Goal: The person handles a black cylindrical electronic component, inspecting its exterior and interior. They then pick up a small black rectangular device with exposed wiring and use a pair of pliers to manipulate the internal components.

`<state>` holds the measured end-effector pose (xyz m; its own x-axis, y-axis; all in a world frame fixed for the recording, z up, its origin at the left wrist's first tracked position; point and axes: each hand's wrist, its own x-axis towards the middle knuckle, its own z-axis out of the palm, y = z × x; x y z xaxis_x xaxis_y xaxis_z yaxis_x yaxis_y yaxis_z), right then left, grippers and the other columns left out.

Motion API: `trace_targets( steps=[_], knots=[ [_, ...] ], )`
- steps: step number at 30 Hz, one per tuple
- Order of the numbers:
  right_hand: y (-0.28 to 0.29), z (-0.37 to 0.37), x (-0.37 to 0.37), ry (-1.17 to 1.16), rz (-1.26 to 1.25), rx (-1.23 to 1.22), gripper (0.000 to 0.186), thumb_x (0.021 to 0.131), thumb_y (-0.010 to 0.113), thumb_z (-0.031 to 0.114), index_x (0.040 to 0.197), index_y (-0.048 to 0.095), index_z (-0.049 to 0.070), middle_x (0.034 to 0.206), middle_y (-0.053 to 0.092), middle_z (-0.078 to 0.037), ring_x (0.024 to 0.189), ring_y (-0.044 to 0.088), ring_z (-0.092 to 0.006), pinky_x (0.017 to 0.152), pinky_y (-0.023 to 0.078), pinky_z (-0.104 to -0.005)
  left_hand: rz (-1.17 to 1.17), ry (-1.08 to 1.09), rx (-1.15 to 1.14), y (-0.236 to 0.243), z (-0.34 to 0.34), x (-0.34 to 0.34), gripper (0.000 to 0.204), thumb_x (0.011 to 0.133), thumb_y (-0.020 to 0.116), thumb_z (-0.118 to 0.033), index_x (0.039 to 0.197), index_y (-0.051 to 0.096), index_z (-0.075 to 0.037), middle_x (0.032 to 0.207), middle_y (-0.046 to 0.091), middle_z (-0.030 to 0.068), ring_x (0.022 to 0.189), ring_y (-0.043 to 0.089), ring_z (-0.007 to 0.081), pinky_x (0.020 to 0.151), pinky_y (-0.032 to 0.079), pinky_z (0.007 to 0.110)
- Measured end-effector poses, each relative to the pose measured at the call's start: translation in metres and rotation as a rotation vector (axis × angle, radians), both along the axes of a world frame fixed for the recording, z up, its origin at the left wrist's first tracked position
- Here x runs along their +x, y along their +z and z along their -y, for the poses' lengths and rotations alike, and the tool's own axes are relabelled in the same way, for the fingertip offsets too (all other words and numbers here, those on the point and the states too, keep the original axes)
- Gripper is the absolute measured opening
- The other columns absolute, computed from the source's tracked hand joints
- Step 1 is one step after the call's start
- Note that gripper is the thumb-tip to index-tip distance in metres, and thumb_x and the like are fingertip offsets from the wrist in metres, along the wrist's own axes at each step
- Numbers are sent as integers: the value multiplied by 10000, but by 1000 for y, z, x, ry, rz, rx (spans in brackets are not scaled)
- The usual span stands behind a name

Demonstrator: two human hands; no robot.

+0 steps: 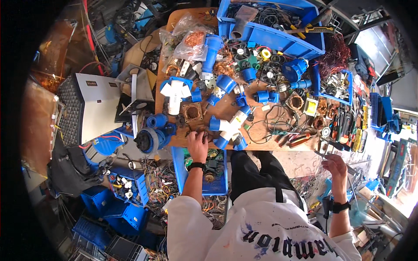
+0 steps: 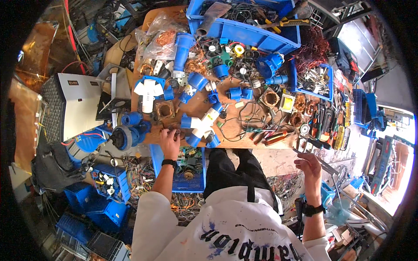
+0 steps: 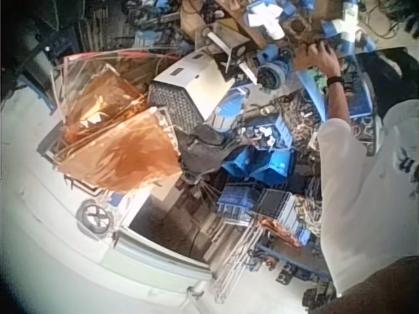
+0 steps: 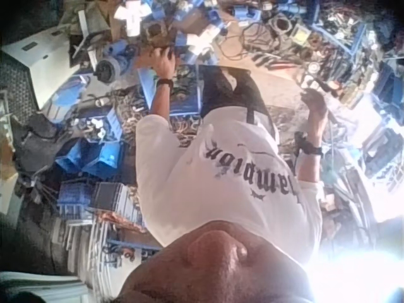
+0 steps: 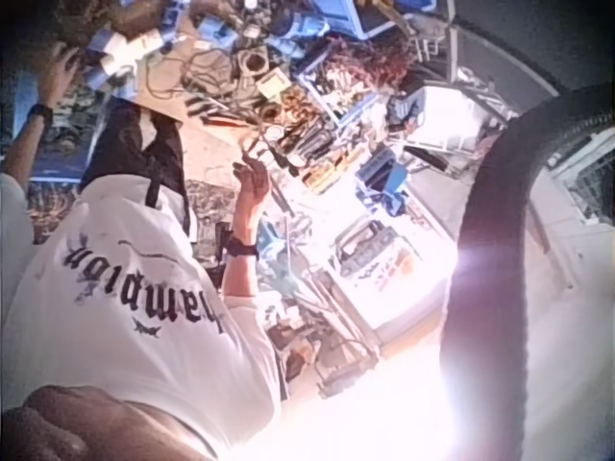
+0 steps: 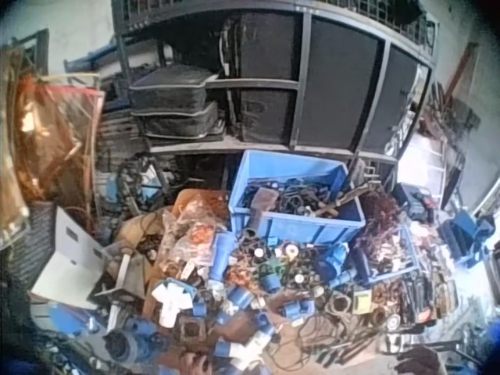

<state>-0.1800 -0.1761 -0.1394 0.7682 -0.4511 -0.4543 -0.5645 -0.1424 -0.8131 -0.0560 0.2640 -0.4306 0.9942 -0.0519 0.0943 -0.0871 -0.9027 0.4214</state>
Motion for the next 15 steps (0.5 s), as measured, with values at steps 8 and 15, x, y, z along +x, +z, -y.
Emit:
trace_targets(
  steps=[8, 15],
  knots=[
    [-4, 3, -3, 23, -14, 31, 215, 940, 573, 166, 1100, 605, 27, 1000, 659, -45, 896, 647, -142, 809, 516, -288, -59, 42, 14, 9, -8, -8, 246, 777, 750, -139, 1016, 699, -109, 973, 490, 112, 930, 515, 309, 776, 455, 447],
    [-4, -1, -2, 45, -22, 56, 193, 941, 564, 125, 1093, 602, 12, 1046, 657, -61, 911, 651, -152, 802, 512, -281, 79, 38, -47, 42, -13, -6, 271, 795, 744, -119, 1063, 712, -134, 1236, 519, 110, 1102, 527, 325, 853, 489, 428]
  ],
)
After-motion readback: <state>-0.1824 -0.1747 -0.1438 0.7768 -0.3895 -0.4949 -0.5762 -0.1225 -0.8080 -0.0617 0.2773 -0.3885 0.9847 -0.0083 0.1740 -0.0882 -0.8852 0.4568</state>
